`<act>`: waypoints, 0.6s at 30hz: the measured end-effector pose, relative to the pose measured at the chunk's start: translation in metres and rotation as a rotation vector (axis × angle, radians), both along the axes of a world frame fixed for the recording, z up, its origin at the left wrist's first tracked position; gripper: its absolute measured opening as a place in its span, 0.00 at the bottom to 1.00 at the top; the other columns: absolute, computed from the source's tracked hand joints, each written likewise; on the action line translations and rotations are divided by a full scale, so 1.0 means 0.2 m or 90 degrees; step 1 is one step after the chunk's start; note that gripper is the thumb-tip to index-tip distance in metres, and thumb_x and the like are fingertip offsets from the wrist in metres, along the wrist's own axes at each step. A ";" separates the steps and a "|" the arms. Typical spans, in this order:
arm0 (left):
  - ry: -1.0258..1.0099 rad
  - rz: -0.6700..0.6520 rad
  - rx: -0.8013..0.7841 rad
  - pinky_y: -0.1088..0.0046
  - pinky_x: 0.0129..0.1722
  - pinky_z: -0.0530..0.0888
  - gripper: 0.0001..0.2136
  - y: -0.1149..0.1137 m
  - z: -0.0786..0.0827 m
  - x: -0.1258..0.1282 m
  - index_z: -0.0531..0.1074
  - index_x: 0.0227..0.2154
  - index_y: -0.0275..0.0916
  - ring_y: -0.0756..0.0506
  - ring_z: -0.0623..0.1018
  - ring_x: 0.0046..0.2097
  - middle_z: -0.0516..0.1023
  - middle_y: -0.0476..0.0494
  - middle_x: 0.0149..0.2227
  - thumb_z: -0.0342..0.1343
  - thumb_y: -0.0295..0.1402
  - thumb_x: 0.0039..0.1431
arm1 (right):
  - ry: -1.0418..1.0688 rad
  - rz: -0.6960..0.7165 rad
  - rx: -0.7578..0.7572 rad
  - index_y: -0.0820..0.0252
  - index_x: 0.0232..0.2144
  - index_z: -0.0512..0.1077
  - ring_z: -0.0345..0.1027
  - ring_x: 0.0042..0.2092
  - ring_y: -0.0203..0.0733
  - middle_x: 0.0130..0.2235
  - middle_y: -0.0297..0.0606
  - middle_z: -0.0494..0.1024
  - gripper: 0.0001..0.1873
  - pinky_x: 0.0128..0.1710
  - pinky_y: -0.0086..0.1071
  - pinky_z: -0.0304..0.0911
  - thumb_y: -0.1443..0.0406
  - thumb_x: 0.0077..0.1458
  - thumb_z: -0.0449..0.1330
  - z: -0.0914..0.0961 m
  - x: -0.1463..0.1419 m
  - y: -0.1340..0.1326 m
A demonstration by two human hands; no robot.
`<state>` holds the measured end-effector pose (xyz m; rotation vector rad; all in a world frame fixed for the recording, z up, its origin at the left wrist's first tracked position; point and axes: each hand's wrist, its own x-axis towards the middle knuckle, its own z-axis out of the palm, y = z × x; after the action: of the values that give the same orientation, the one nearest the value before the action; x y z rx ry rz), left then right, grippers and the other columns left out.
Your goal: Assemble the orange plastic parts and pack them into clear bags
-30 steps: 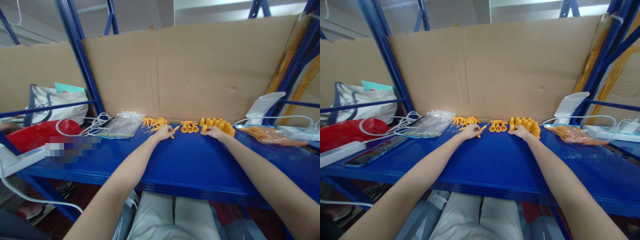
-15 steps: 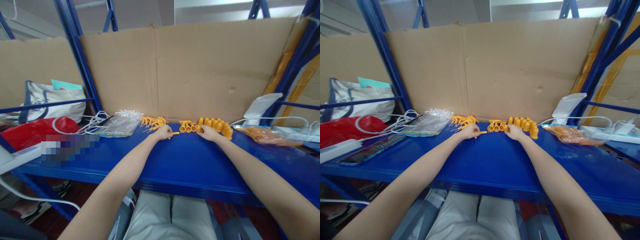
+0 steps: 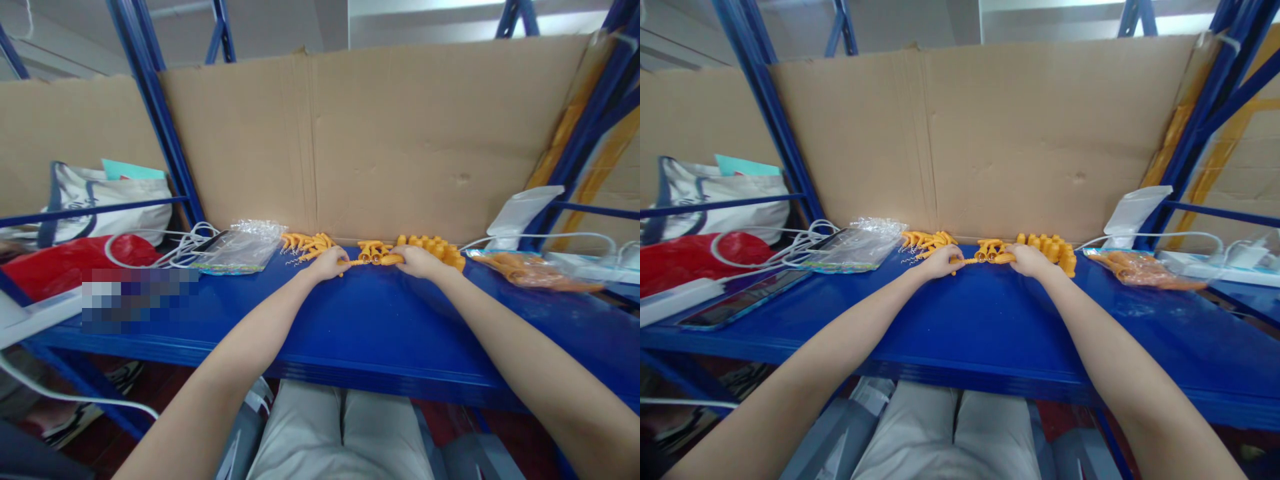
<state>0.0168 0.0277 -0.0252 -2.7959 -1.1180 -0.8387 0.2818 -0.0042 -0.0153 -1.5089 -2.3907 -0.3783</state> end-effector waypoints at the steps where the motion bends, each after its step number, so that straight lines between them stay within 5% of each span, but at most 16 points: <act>1: -0.003 -0.001 -0.001 0.71 0.41 0.72 0.04 0.00 0.00 0.00 0.75 0.28 0.36 0.46 0.76 0.37 0.78 0.44 0.33 0.57 0.30 0.53 | 0.007 0.011 -0.008 0.60 0.46 0.73 0.70 0.50 0.50 0.49 0.45 0.77 0.20 0.50 0.41 0.63 0.72 0.50 0.54 0.00 -0.01 0.00; 8: 0.009 -0.002 -0.010 0.70 0.42 0.71 0.05 -0.01 0.00 0.01 0.75 0.29 0.34 0.46 0.76 0.39 0.77 0.42 0.34 0.57 0.30 0.54 | 0.032 0.037 -0.044 0.62 0.44 0.74 0.72 0.46 0.45 0.45 0.44 0.79 0.18 0.47 0.33 0.64 0.72 0.51 0.54 0.02 -0.07 -0.03; 18: 0.012 -0.002 -0.030 0.71 0.42 0.71 0.04 0.00 0.00 0.01 0.75 0.28 0.36 0.46 0.75 0.38 0.77 0.44 0.34 0.57 0.30 0.53 | 0.062 -0.004 -0.049 0.62 0.45 0.74 0.72 0.46 0.49 0.46 0.46 0.79 0.18 0.47 0.39 0.65 0.70 0.50 0.56 0.00 -0.02 -0.01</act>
<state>0.0184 0.0271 -0.0253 -2.8384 -1.1455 -0.7951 0.2779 -0.0062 -0.0145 -1.5311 -2.3500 -0.2123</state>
